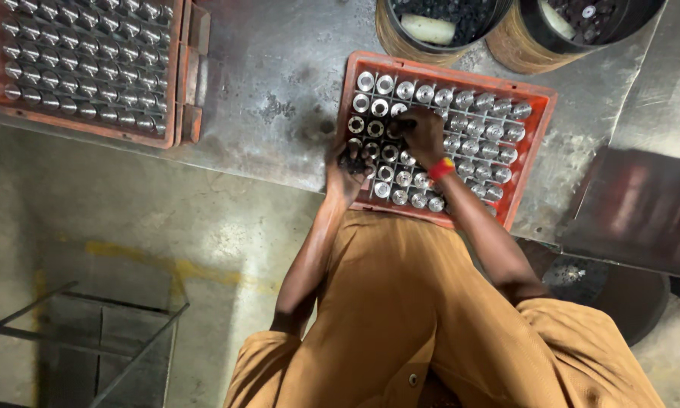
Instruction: The person repeatedly picks small cylindrical metal parts from a red crate, rubs them with a cylindrical polishing tool, and places them back into the crate. The person occasionally dips the tool into a container of dark liquid before continuing the polishing cycle.
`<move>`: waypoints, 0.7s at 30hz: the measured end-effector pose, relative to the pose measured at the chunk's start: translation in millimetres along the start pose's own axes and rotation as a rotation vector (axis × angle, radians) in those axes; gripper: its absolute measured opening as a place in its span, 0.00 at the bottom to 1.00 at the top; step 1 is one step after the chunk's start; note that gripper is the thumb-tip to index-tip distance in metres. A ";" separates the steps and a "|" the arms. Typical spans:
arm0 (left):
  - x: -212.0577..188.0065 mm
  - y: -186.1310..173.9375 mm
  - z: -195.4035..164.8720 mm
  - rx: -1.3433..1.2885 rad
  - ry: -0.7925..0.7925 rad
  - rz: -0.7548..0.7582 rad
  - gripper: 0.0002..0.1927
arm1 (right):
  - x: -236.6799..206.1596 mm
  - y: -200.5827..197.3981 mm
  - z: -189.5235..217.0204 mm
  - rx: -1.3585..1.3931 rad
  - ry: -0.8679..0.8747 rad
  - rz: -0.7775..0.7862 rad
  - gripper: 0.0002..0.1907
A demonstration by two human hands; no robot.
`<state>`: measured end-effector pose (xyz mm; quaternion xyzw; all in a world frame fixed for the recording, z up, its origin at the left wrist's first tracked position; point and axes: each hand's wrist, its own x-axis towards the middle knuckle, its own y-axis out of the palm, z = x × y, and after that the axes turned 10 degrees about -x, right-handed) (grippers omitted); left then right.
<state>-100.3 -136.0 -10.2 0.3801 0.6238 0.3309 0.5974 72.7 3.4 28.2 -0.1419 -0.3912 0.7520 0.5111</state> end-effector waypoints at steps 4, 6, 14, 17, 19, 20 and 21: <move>2.3 -4.1 1.1 -0.006 0.021 -0.080 0.13 | -3.8 -15.0 -10.0 0.267 0.336 0.070 0.11; 2.5 -4.8 3.0 0.036 0.026 -0.044 0.12 | -6.3 -17.1 -15.0 0.232 0.333 0.035 0.10; -10.8 4.4 5.1 0.143 0.085 0.001 0.10 | 9.6 3.0 -18.6 -0.200 -0.135 -0.058 0.10; -11.9 10.1 3.6 0.188 0.107 -0.025 0.11 | 25.8 3.8 -16.4 -0.308 0.040 0.049 0.04; -12.3 13.8 3.5 0.197 0.112 -0.042 0.12 | 31.5 0.2 -17.8 -0.187 0.046 0.067 0.06; -12.7 15.5 3.8 0.189 0.110 -0.056 0.12 | 31.3 -3.4 -16.8 -0.131 0.050 0.076 0.07; -12.9 17.1 4.4 0.180 0.110 -0.066 0.12 | 28.6 -8.2 -14.9 -0.110 0.019 0.047 0.07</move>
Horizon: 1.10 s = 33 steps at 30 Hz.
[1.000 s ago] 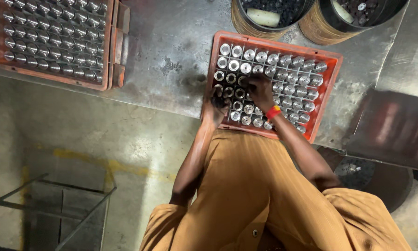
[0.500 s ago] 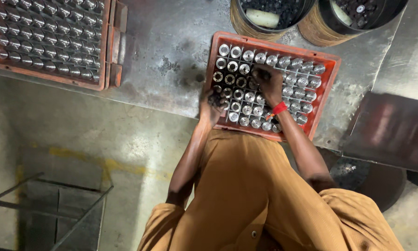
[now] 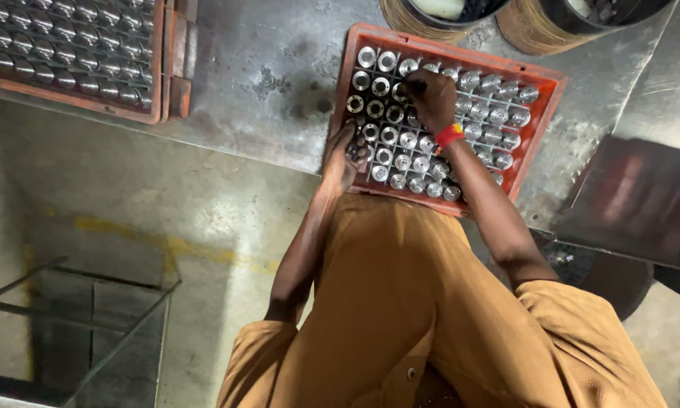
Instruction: The person repeatedly picks small cylindrical metal parts from a red crate, rubs them with a cylindrical polishing tool, and places them back into the crate. The person occasionally dips the tool into a container of dark liquid before continuing the polishing cycle.
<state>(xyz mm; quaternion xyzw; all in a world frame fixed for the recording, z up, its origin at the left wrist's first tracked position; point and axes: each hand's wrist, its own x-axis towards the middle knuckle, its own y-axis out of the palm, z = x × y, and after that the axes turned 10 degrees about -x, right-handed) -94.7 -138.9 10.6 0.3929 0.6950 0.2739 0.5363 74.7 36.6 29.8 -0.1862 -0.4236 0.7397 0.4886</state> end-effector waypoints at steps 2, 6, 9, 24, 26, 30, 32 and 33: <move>-2.5 1.1 -0.4 -0.043 -0.064 -0.006 0.12 | -9.7 -10.6 5.2 0.045 -0.065 -0.068 0.09; -6.7 -3.4 3.5 -0.080 -0.094 0.131 0.08 | -48.2 -41.2 17.7 0.152 -0.041 0.068 0.09; -9.2 -10.5 9.0 -0.040 -0.125 0.083 0.10 | -69.9 -64.2 16.5 0.036 -0.187 0.307 0.11; -14.1 -1.0 9.7 0.045 -0.074 0.071 0.10 | -60.2 10.5 -45.0 -0.563 -0.981 0.537 0.15; -15.0 -0.2 9.7 0.020 -0.071 0.064 0.09 | -55.8 7.0 -44.7 -0.629 -1.044 0.579 0.13; -15.5 -2.8 11.6 -0.009 -0.073 -0.022 0.08 | -50.0 -18.0 -31.0 -0.610 -1.003 0.558 0.15; -14.8 -7.0 12.9 0.016 -0.071 -0.045 0.06 | -51.4 -35.9 -25.5 -0.488 -0.921 0.534 0.15; -14.8 -10.1 14.3 0.028 -0.072 -0.057 0.05 | -56.2 -42.5 -21.7 -0.359 -0.785 0.459 0.14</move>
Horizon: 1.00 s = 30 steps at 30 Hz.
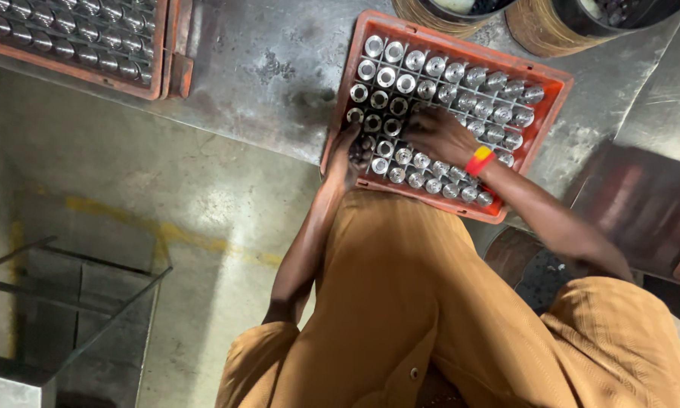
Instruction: The person repeatedly picks small cylindrical metal parts from a red crate, rubs them with a cylindrical polishing tool, and places them back into the crate. The person occasionally dips the tool into a container of dark liquid before continuing the polishing cycle.
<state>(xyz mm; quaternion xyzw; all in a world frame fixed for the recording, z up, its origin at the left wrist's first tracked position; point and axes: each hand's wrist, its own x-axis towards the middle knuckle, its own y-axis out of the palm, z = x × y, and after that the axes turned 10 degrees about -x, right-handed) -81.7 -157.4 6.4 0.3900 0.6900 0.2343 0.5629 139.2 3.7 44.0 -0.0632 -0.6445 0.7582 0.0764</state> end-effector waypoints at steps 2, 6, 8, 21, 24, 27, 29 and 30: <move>3.3 -4.9 6.5 0.240 0.086 0.029 0.09 | -11.1 -11.1 8.7 0.234 0.254 -0.199 0.11; 13.7 -10.2 28.9 1.218 0.348 0.081 0.12 | -27.7 -18.3 29.7 0.389 0.578 -0.254 0.10; 16.0 -8.2 42.7 1.361 0.625 0.224 0.10 | -32.0 -17.4 38.4 0.482 0.641 -0.307 0.10; 29.4 2.5 102.2 2.371 0.478 0.153 0.32 | -45.8 -3.9 57.2 0.454 0.711 -0.382 0.11; 30.7 -2.6 104.1 2.356 0.529 0.063 0.29 | -47.6 -6.5 57.5 0.449 0.713 -0.400 0.09; 31.6 1.4 110.5 2.322 0.488 -0.038 0.24 | -48.2 -10.1 58.3 0.492 0.708 -0.416 0.09; 34.3 5.3 113.7 2.311 0.497 -0.053 0.22 | -48.0 -12.1 58.9 0.489 0.682 -0.431 0.10; 35.4 6.5 114.8 2.303 0.501 -0.063 0.21 | -47.8 -12.6 58.9 0.477 0.648 -0.439 0.11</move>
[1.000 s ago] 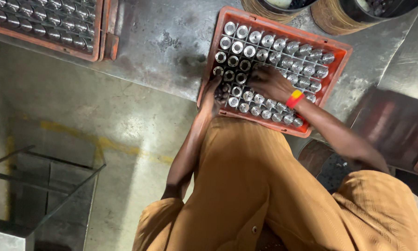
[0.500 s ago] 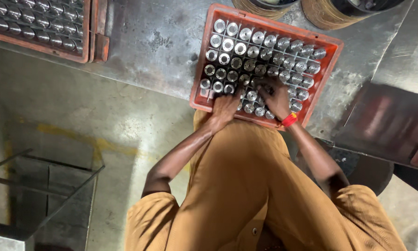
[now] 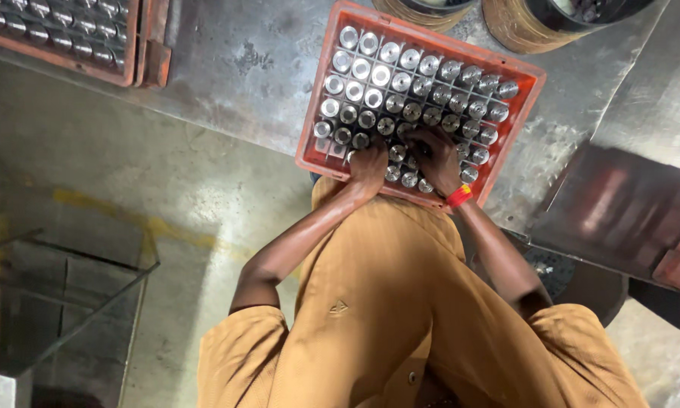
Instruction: The person repeatedly picks small cylindrical metal parts from a red crate, rubs them with a cylindrical polishing tool, and places them back into the crate. The person occasionally dips the tool into a container of dark liquid before continuing the polishing cycle.
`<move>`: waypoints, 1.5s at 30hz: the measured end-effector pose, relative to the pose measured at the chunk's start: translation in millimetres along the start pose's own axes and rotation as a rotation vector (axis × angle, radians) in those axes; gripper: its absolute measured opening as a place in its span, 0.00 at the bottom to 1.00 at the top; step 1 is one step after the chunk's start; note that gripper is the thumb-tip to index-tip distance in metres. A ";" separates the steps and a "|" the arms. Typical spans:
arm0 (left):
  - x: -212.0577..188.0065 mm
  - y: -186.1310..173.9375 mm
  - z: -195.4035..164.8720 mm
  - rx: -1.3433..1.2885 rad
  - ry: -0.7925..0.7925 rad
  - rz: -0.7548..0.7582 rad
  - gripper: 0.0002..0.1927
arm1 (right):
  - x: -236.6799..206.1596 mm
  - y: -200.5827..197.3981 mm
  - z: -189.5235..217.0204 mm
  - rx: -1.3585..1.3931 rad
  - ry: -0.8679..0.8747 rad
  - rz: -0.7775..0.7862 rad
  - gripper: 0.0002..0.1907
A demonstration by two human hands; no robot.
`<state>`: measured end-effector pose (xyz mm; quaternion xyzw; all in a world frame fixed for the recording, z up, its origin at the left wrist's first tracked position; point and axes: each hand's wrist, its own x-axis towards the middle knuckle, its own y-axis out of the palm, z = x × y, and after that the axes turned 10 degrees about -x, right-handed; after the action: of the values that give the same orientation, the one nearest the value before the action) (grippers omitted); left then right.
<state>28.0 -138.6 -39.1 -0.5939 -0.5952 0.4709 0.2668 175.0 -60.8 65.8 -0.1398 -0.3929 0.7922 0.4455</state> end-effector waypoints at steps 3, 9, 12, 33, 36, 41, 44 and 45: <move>-0.7 0.5 0.1 -0.037 -0.006 -0.011 0.22 | 2.1 0.2 0.4 -0.005 -0.067 -0.005 0.12; -22.3 1.6 13.2 -0.072 0.092 -0.243 0.28 | 11.0 2.8 -4.3 -0.011 -0.121 0.015 0.07; -29.5 -0.8 16.7 -0.215 0.061 -0.258 0.29 | 16.6 5.4 -8.3 -0.005 -0.140 0.018 0.07; -15.9 -29.6 14.8 -0.368 0.195 -0.374 0.16 | 49.9 37.9 -68.5 -0.455 -0.708 0.321 0.10; -14.6 -41.3 25.5 -0.635 0.079 -0.257 0.10 | 40.5 29.0 -61.9 -0.151 -0.369 0.115 0.15; 3.0 -53.1 65.1 -1.968 -0.413 -0.124 0.13 | 45.9 31.8 -36.8 0.287 0.121 -0.172 0.09; 7.0 -61.7 83.4 -2.245 -0.470 -0.064 0.10 | 70.5 44.8 -25.2 0.339 0.320 -0.204 0.08; 5.5 -64.8 86.8 -2.262 -0.436 -0.043 0.08 | 83.1 49.3 -23.5 0.255 0.209 -0.256 0.07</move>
<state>-78.5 -144.7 -19.5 -0.3891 -0.7206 -0.2443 -0.5192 112.1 4.2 24.4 -0.1124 -0.2558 0.7537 0.5949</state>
